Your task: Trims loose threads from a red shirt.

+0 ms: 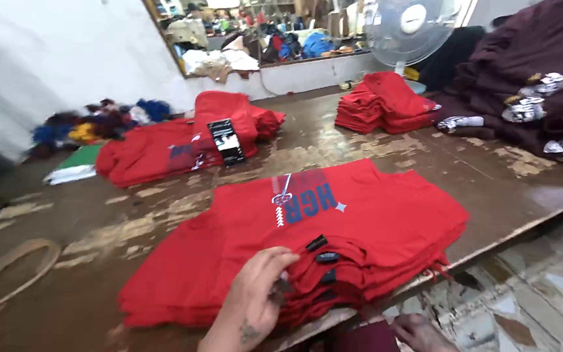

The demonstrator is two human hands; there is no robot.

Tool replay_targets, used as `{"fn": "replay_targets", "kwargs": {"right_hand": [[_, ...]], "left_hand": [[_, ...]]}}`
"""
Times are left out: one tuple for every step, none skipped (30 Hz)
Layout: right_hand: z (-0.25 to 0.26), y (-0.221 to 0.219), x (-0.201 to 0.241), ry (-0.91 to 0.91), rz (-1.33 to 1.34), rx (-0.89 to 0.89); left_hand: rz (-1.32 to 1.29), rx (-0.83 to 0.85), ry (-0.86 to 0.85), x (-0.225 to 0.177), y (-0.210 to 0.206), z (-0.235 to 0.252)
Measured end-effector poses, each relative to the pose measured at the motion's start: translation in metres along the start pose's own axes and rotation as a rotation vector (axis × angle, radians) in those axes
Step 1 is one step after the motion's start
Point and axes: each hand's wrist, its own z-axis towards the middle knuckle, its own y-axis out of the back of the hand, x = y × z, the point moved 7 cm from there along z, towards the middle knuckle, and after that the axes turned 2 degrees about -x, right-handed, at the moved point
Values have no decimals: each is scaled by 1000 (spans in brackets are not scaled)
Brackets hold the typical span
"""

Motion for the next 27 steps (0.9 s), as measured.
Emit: {"fn": "replay_targets", "kwargs": {"right_hand": [[-31,33,28,159,-4,-138],[-61,68,57,389,16,-332],[-86,100,82,622,23,-551],[-103,129,103,782,-8,-734],[-109,152,118,855,-73,-865],[-104,171,129,861,-134,-949],[-89,186,135,810,-164,-994],[-65,198,131,711,-159,-997],[-40,203,121,602,-119,-970],[-20,202,109,522,-45,-932],[-12,197,98,497,17,-940],[-13,191,93,509,51,-982],[-19,186,93,534,64,-1024],[-26,180,92,566,78,-1059],[-33,173,90,596,95,-1094],[-38,168,86,626,118,-1123],[-41,166,82,653,147,-1137],[-43,166,78,669,172,-1137],[-45,166,73,674,195,-1132],[-48,167,71,675,216,-1128],[-53,168,72,684,231,-1131],[-59,169,77,713,243,-1144],[-67,169,84,763,260,-1159],[-75,168,91,834,285,-1175],[-83,167,100,915,309,-1181],[-91,165,110,992,329,-1176],[-97,164,120,1056,339,-1165]], "left_hand": [[-1,25,-4,-5,-4,4],[-1,38,-10,-9,-6,11],[5,46,-14,-12,-9,19],[12,56,-17,-15,-14,26],[20,73,-15,-19,-22,32],[25,102,-11,-24,-30,34],[29,148,-8,-28,-37,34],[38,199,-12,-32,-42,31],[47,239,-18,-33,-45,24],[43,282,-16,-31,-45,14],[35,320,-17,-27,-44,2],[36,335,-24,-23,-42,-8],[40,337,-31,-20,-38,-15],[27,342,-31,-19,-32,-21],[3,336,-34,-20,-25,-23],[-21,305,-35,-21,-17,-21],[-45,245,-28,-21,-8,-15],[-70,167,-9,-22,-1,-7],[-90,94,23,-23,2,2],[-100,35,61,-27,1,10],[-96,2,103,-34,-5,18],[-77,21,144,-43,-18,25],[-86,108,168,-55,-38,30],[-155,233,146,-70,-60,30],[-299,338,74,-86,-79,26],[-515,389,6,-97,-93,22],[-734,371,-12,-101,-99,19]]}}
